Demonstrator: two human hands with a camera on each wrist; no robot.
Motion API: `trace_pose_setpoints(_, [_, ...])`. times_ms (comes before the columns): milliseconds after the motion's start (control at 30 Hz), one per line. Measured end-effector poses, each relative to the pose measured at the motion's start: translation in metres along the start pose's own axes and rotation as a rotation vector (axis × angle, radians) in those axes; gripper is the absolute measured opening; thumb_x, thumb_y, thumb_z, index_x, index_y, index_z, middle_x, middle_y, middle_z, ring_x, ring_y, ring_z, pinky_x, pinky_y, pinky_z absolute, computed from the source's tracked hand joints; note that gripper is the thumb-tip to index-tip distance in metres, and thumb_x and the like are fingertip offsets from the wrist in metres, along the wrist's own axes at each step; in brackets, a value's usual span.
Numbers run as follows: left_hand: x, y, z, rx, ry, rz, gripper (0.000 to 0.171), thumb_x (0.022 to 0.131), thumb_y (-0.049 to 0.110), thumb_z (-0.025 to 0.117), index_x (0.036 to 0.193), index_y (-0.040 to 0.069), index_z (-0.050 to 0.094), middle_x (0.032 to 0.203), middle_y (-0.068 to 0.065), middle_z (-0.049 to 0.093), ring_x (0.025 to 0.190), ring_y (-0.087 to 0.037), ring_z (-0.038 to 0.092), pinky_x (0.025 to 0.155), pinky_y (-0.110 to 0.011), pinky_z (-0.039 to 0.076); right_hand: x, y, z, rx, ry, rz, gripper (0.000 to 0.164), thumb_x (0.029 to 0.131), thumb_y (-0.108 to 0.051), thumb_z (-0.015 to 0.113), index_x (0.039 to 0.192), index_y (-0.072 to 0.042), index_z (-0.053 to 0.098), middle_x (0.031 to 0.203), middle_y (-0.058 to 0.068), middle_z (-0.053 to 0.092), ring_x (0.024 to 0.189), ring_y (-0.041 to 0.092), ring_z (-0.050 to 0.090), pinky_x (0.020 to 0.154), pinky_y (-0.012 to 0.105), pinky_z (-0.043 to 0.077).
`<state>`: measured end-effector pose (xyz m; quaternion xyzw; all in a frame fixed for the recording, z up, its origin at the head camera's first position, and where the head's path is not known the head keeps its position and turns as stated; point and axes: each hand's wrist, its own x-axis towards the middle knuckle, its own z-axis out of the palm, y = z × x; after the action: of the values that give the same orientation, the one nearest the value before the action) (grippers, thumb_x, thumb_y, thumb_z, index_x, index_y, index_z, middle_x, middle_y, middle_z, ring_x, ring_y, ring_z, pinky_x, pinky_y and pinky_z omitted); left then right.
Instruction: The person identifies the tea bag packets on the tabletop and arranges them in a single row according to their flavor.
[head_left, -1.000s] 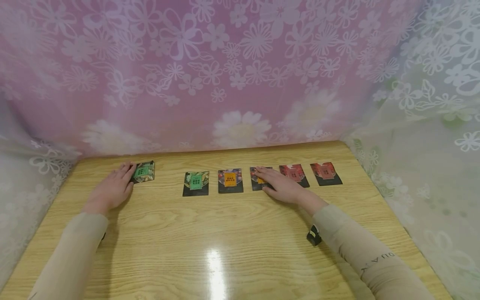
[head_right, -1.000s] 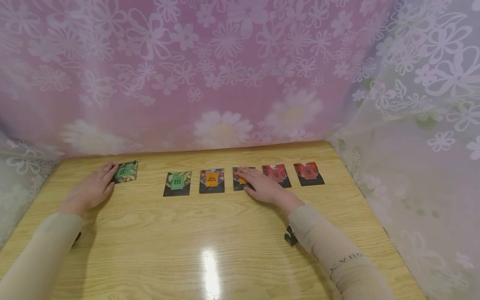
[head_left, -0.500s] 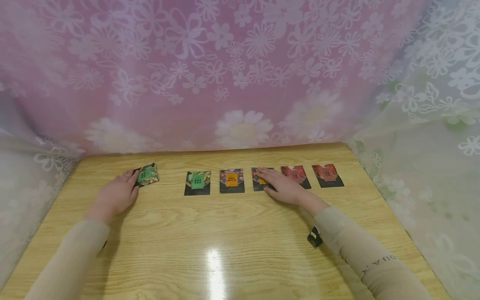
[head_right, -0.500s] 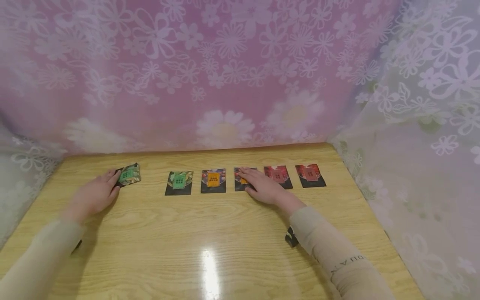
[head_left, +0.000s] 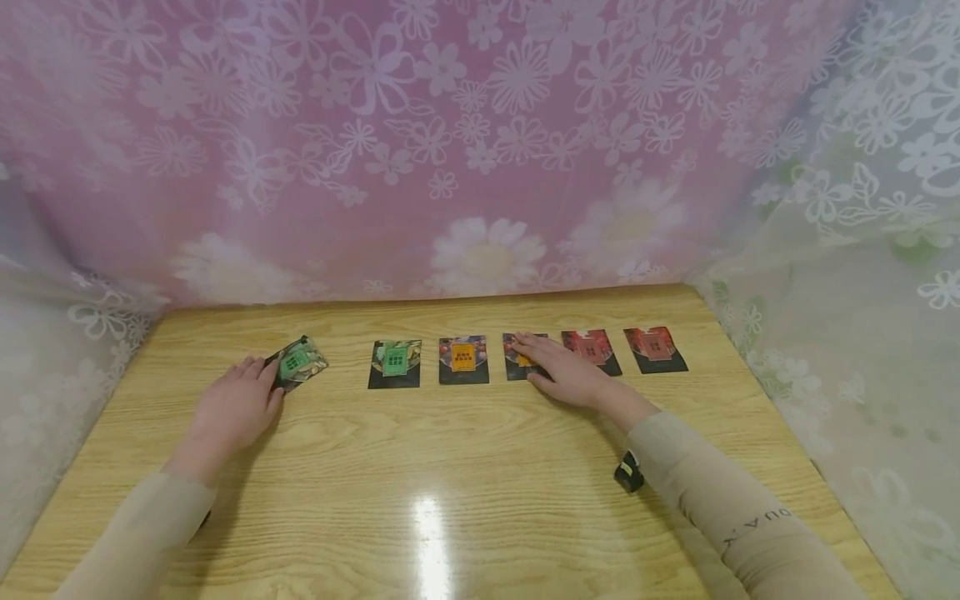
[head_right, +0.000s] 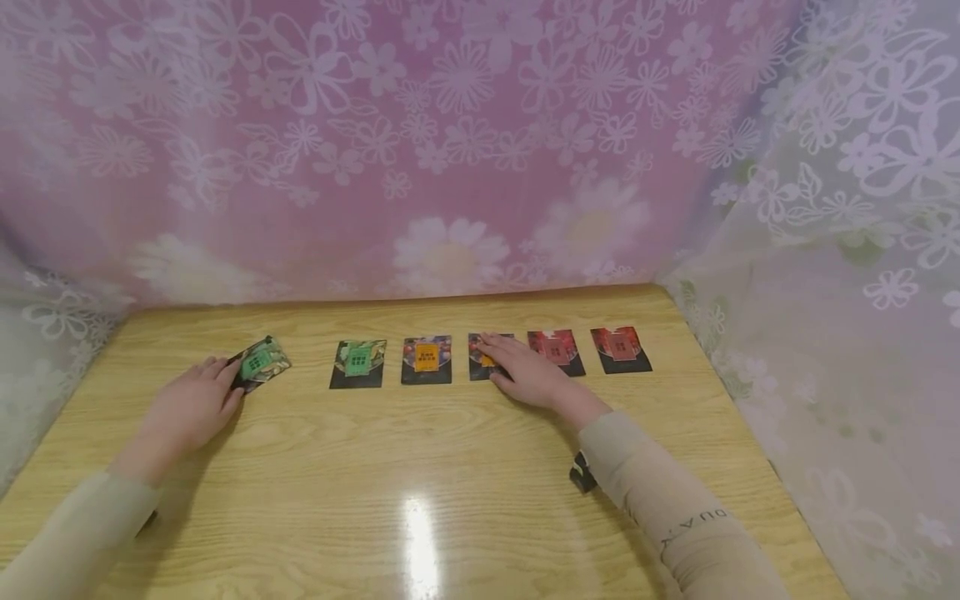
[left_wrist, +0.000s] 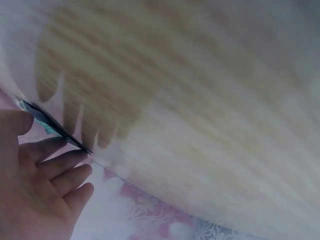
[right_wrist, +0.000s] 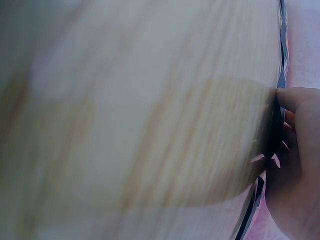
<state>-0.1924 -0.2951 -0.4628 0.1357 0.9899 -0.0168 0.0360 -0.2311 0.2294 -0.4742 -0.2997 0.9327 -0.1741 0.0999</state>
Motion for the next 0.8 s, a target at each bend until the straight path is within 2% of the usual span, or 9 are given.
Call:
trace_pose_setpoints(133, [0.0,-0.006,0.0,-0.009,0.042,0.037,0.057,0.109,0.025,0.052,0.153,-0.011,0.046,0.157,-0.04,0.044,0.148,-0.057,0.04,0.126,-0.067,0.033,0.001,0.0,0.0,-0.001,0.002,-0.002,0.062,0.112,-0.024,0.056,0.168,-0.012,0.034,0.177,0.014,0.026,0.163,0.041,0.025,0.129,0.065,0.031])
trace_pose_setpoints(333, [0.01,-0.027,-0.001,-0.061,0.083,0.196,0.066,0.11,0.02,0.054,0.164,-0.007,0.029,0.169,-0.034,0.028,0.157,-0.052,0.03,0.131,-0.064,0.026,0.001,-0.002,-0.001,0.0,0.006,-0.006,0.061,0.111,-0.022,0.056,0.167,-0.01,0.035,0.176,0.016,0.026,0.163,0.042,0.025,0.129,0.066,0.032])
trace_pose_setpoints(467, [0.014,-0.036,0.002,-0.081,0.054,0.234,0.072,0.111,0.024,0.053,0.168,-0.004,0.019,0.174,-0.03,0.019,0.161,-0.049,0.023,0.132,-0.062,0.024,0.001,-0.003,-0.001,0.008,0.002,-0.011,0.061,0.111,-0.02,0.057,0.167,-0.009,0.035,0.176,0.017,0.027,0.162,0.043,0.026,0.128,0.066,0.032])
trace_pose_setpoints(567, [0.017,-0.036,0.004,-0.088,0.012,0.239,0.074,0.112,0.029,0.052,0.169,-0.002,0.016,0.176,-0.028,0.017,0.162,-0.047,0.022,0.131,-0.063,0.026,0.001,-0.003,0.0,0.005,-0.007,-0.007,0.061,0.111,-0.022,0.056,0.167,-0.01,0.035,0.176,0.016,0.026,0.163,0.042,0.026,0.129,0.065,0.032])
trace_pose_setpoints(800, [0.022,-0.021,0.007,-0.077,-0.035,0.275,0.068,0.114,0.033,0.046,0.167,-0.004,0.025,0.173,-0.028,0.024,0.16,-0.048,0.026,0.13,-0.063,0.029,0.0,-0.002,-0.003,0.014,-0.007,0.004,0.061,0.112,-0.022,0.056,0.167,-0.009,0.034,0.176,0.016,0.026,0.163,0.041,0.025,0.129,0.065,0.031])
